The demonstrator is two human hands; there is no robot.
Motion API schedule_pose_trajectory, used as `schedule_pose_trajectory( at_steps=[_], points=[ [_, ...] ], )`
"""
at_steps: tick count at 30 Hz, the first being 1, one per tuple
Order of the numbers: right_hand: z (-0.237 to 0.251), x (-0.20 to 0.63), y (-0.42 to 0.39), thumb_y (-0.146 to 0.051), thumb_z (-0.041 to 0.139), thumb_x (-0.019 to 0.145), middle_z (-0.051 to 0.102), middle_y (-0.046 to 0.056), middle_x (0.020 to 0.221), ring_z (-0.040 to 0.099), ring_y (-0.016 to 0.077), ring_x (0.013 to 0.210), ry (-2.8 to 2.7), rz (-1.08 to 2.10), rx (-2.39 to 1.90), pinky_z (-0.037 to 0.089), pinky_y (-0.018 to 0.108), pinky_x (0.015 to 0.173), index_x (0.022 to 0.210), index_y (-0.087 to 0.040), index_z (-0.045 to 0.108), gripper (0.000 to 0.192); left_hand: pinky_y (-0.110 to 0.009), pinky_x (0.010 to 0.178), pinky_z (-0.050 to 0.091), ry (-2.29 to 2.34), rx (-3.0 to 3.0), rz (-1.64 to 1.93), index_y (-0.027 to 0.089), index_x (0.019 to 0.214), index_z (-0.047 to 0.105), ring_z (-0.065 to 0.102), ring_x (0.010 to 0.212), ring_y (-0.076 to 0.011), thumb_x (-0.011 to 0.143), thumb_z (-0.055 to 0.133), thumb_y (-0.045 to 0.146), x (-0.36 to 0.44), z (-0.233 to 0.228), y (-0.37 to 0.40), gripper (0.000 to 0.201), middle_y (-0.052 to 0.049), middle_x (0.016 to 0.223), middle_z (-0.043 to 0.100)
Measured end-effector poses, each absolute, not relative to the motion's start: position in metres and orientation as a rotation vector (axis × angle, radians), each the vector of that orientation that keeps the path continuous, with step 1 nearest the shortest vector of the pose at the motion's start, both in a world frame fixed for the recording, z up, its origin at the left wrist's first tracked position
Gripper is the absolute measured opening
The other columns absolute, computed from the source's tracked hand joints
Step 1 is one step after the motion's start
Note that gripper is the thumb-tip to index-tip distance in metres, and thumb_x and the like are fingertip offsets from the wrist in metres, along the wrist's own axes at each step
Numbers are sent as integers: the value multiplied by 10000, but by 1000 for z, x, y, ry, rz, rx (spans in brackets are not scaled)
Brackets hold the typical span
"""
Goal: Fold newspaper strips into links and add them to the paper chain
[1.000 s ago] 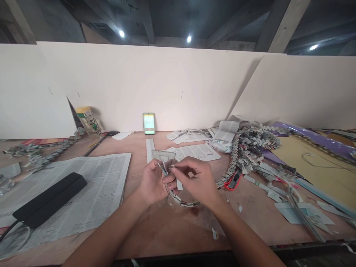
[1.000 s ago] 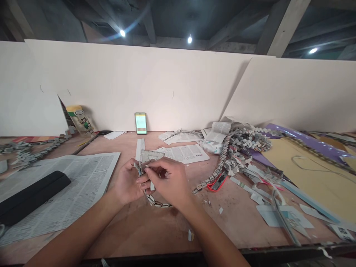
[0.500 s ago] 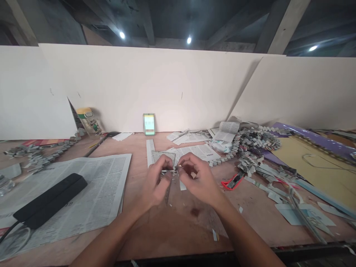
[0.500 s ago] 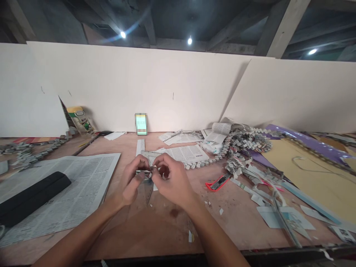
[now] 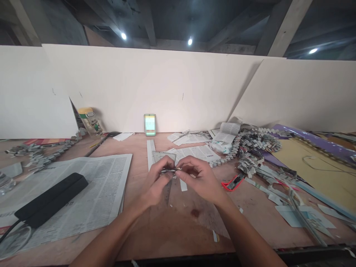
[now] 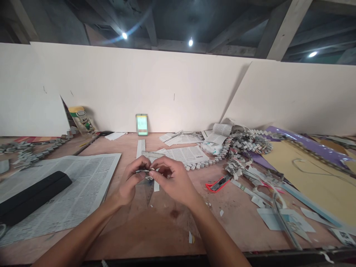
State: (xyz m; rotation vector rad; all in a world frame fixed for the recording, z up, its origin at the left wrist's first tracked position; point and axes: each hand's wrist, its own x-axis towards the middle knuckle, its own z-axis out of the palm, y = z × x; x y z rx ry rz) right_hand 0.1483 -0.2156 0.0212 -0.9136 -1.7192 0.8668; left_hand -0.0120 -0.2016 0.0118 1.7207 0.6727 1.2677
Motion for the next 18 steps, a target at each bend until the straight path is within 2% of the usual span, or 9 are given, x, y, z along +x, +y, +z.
schedule_pose_trajectory(
  at_steps=[18],
  points=[
    [24,147,-215,-197,598,786,616,16,726,560,148,681,-1763,764,-862,424,262,609,800,-192,635,39,-302,690,319,463,1470,1051,185,774,483,410,772,-191,697,450,176,-17,12,-194,84,-17,769,436]
  ],
)
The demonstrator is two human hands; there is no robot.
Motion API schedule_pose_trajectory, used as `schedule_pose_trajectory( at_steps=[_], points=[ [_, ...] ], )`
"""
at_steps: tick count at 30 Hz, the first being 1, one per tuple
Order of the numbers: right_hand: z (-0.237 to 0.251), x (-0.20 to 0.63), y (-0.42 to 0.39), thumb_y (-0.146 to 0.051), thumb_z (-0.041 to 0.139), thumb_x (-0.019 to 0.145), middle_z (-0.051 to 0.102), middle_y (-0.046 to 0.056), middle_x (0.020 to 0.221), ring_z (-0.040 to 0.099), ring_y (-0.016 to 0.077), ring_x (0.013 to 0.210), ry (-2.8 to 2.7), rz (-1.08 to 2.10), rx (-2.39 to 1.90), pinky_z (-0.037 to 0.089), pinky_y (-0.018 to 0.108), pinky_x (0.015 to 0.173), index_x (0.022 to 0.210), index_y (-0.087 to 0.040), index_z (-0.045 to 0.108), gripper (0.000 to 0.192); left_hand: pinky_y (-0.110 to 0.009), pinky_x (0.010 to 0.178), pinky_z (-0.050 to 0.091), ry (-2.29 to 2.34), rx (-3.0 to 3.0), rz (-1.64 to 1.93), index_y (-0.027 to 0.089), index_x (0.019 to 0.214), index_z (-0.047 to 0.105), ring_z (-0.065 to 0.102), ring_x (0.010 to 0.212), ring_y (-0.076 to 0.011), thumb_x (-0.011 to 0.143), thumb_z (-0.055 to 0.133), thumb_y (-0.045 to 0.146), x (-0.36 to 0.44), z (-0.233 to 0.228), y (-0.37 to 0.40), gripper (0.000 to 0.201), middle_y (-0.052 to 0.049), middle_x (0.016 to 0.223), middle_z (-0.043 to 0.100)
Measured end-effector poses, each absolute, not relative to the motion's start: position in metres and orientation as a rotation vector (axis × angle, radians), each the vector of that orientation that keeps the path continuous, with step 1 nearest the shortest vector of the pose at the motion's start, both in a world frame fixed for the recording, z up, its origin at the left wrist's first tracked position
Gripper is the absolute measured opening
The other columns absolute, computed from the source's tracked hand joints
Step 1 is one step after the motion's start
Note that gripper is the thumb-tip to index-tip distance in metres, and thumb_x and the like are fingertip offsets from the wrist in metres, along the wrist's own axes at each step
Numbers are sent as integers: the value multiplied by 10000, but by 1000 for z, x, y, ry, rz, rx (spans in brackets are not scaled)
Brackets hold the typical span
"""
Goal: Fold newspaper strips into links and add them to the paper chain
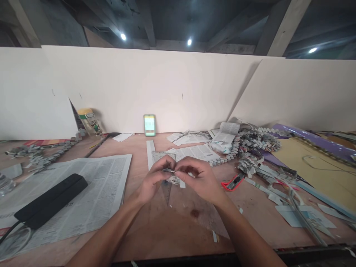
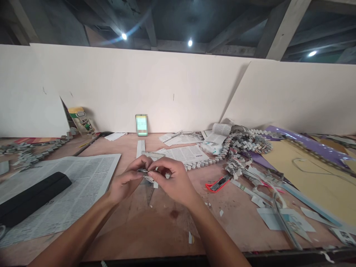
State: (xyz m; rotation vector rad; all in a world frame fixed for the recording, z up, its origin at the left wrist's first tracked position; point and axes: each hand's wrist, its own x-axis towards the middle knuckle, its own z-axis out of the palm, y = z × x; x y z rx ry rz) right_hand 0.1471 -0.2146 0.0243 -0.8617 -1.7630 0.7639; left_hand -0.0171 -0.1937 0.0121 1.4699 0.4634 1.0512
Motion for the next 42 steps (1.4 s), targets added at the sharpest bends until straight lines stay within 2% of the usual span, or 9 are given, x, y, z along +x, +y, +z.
schedule_pose_trajectory(
  at_steps=[10,19,25,32,35,37,42],
  points=[
    [23,147,-214,-195,595,794,650,31,794,576,161,737,-1788,723,-800,437,278,638,781,-200,638,45,-299,724,326,374,1315,1038,165,753,504,378,762,-176,673,433,139,-15,13,-194,110,-24,754,424],
    [16,140,-212,-120,572,783,632,37,832,583,143,718,-1835,591,-810,445,251,592,847,-205,652,132,-258,614,362,477,915,1152,154,578,486,389,609,-146,551,420,119,-6,14,-197,79,-18,638,411],
    [14,138,-212,-143,573,788,593,39,810,558,120,644,-1848,449,-861,446,245,577,848,-197,672,127,-238,485,353,554,671,1068,132,515,524,421,496,-141,530,422,176,-9,19,-192,112,-38,541,435],
    [13,135,-215,-101,556,762,560,-1,666,506,109,580,-1840,329,-951,394,234,533,759,-185,622,106,-213,445,351,563,579,905,135,550,533,450,458,-129,580,440,213,-11,15,-189,124,-22,501,440],
    [14,136,-216,-80,533,753,549,5,683,501,104,577,-1862,317,-911,390,229,524,712,-180,605,130,-201,438,340,560,593,878,134,576,526,447,454,-107,540,449,151,-13,14,-189,87,1,533,430],
    [14,138,-215,-79,529,751,540,6,684,504,104,578,-1876,315,-885,396,229,528,707,-181,601,132,-199,452,345,528,628,844,133,624,541,464,482,-107,512,446,106,-14,14,-188,150,1,575,453],
    [15,142,-216,-76,536,753,561,18,729,543,111,621,-1930,352,-805,412,225,532,749,-186,623,140,-238,551,404,413,684,758,131,698,570,508,558,-141,562,446,123,-17,11,-185,184,-35,613,521]
  ],
)
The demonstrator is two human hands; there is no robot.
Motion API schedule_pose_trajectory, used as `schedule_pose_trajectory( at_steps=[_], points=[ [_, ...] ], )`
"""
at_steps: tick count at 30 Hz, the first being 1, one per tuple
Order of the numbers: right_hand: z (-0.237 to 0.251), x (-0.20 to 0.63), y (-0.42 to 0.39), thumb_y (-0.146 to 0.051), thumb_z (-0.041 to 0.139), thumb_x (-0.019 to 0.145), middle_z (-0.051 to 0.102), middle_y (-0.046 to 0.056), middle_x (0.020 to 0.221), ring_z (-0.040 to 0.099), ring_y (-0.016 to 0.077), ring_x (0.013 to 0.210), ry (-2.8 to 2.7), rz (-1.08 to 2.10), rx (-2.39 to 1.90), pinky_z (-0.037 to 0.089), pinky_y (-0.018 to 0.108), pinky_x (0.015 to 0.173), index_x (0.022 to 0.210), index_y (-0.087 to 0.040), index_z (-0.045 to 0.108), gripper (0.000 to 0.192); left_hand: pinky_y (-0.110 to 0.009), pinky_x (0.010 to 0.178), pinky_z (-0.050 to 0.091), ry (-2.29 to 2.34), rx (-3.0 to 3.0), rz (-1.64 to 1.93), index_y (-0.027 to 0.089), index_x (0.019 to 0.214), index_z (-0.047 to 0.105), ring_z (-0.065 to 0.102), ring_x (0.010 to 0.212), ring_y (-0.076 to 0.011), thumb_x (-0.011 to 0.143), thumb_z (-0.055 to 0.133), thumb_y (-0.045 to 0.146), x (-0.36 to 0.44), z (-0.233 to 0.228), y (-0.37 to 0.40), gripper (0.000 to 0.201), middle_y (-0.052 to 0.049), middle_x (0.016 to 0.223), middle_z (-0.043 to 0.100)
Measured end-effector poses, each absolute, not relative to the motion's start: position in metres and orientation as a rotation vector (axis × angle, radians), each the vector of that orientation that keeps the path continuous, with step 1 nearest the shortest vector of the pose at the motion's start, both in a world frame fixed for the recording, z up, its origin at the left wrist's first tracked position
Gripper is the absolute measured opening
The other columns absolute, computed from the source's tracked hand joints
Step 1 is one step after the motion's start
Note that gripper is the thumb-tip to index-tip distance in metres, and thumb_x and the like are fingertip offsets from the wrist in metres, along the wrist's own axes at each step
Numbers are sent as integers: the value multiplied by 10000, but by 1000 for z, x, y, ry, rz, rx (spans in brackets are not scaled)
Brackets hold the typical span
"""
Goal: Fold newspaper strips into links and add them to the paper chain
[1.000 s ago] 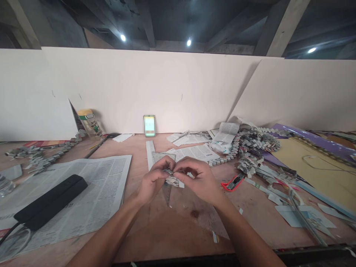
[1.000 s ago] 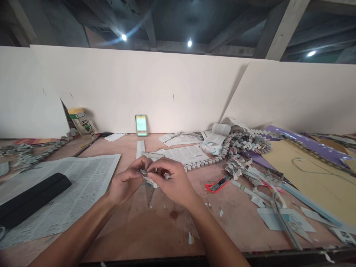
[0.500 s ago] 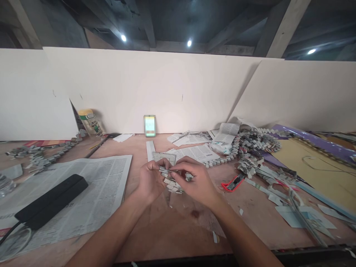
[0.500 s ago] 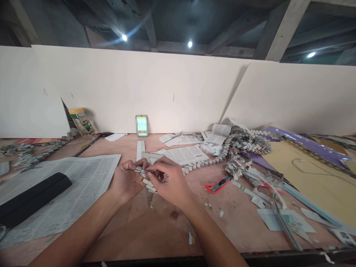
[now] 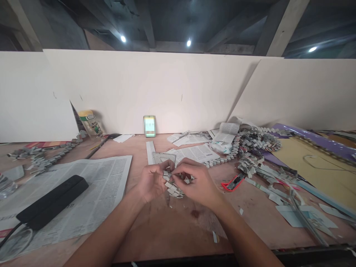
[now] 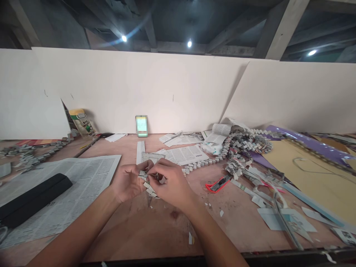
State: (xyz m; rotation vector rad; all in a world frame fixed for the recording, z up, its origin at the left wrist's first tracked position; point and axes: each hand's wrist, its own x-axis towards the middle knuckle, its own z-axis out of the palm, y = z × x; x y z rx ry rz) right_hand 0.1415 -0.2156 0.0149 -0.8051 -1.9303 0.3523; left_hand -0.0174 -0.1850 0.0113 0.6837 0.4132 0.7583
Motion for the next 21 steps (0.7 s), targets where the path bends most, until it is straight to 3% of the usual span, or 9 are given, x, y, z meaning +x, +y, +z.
schedule_pose_trajectory(
  at_steps=[6,12,21],
  points=[
    [14,138,-219,-40,527,734,580,31,783,571,111,660,-1908,381,-696,441,216,544,742,-185,629,178,-266,584,428,376,595,734,106,744,621,436,429,-117,626,433,197,-16,7,-182,240,-30,492,521],
    [15,138,-219,-39,546,722,593,17,699,529,94,567,-1863,377,-803,423,206,491,717,-183,643,174,-277,572,426,327,550,692,130,631,591,442,455,-147,626,434,230,-15,5,-182,187,-30,421,455],
    [17,140,-219,-79,553,753,611,27,708,577,96,538,-1842,481,-910,486,208,489,713,-176,665,154,-338,601,456,354,599,658,157,660,594,534,531,-210,648,442,240,-14,1,-178,174,-34,458,490]
  ],
)
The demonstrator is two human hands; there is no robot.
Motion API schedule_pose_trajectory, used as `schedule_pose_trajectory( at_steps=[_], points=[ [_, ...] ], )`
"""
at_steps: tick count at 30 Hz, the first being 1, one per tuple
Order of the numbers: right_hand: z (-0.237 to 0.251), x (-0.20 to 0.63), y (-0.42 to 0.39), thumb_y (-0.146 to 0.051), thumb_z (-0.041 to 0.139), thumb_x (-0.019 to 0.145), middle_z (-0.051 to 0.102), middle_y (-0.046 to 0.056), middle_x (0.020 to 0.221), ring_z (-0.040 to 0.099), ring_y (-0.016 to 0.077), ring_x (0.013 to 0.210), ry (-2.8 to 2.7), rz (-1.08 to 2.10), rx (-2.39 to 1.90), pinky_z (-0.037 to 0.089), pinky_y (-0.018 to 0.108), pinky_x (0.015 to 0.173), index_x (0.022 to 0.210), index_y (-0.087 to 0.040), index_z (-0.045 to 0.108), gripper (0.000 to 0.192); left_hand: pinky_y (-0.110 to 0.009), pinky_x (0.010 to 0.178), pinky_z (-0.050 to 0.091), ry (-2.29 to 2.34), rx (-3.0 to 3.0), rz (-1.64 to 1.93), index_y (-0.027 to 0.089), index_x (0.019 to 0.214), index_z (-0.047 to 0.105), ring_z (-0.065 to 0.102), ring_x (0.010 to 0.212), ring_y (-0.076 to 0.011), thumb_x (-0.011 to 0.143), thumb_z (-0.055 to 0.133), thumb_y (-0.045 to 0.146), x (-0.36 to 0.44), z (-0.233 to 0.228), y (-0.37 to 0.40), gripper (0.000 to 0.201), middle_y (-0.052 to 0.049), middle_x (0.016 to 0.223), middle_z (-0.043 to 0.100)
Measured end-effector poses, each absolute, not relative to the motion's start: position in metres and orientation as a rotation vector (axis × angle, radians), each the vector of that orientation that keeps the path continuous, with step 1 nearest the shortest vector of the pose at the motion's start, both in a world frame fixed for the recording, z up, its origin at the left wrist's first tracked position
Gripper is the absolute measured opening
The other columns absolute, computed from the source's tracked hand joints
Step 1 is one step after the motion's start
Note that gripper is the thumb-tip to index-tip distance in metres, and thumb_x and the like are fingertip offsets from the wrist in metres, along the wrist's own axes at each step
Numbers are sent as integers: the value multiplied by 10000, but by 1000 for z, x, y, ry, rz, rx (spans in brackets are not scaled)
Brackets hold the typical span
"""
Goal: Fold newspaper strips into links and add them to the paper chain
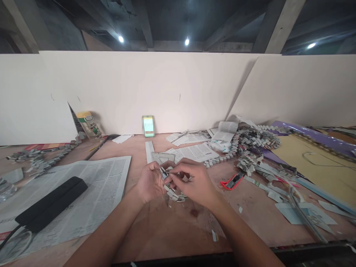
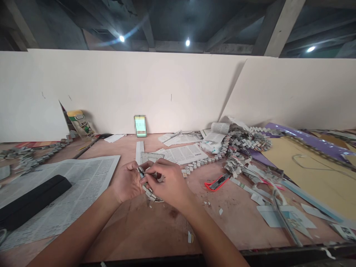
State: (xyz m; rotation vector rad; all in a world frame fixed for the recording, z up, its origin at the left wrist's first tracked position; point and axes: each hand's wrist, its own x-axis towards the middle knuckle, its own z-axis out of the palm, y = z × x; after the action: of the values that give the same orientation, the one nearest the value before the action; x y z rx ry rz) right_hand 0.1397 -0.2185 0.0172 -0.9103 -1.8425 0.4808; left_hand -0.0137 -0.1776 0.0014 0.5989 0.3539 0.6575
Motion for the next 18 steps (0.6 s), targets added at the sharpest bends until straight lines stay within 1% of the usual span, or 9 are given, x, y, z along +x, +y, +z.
schedule_pose_trajectory(
  at_steps=[3,6,9,13,18],
  points=[
    [15,140,-217,-96,555,759,601,31,743,596,99,541,-1840,504,-911,496,209,478,725,-178,661,138,-338,608,452,388,639,664,164,646,584,536,523,-210,650,435,236,-15,1,-176,166,-31,445,490],
    [13,141,-216,-115,563,762,595,32,760,597,107,563,-1841,486,-928,495,219,488,732,-186,654,119,-344,642,448,389,705,654,149,700,597,554,561,-219,667,427,242,-16,2,-177,197,-39,484,516],
    [15,142,-215,-111,549,773,599,25,754,550,89,529,-1841,448,-945,464,217,492,738,-184,642,123,-342,677,443,350,736,626,132,776,603,572,622,-214,656,441,218,-17,5,-179,219,-55,593,570],
    [19,141,-216,-100,560,761,577,14,690,520,105,578,-1847,340,-935,416,225,521,729,-179,640,117,-324,697,433,356,795,631,119,811,602,570,699,-196,641,455,147,-22,10,-181,226,-80,761,608],
    [20,140,-218,-117,563,765,562,7,656,498,107,567,-1846,354,-875,397,228,520,730,-181,634,102,-285,691,422,433,1077,706,112,775,630,540,744,-183,635,522,116,-34,17,-177,177,-67,763,588]
  ],
)
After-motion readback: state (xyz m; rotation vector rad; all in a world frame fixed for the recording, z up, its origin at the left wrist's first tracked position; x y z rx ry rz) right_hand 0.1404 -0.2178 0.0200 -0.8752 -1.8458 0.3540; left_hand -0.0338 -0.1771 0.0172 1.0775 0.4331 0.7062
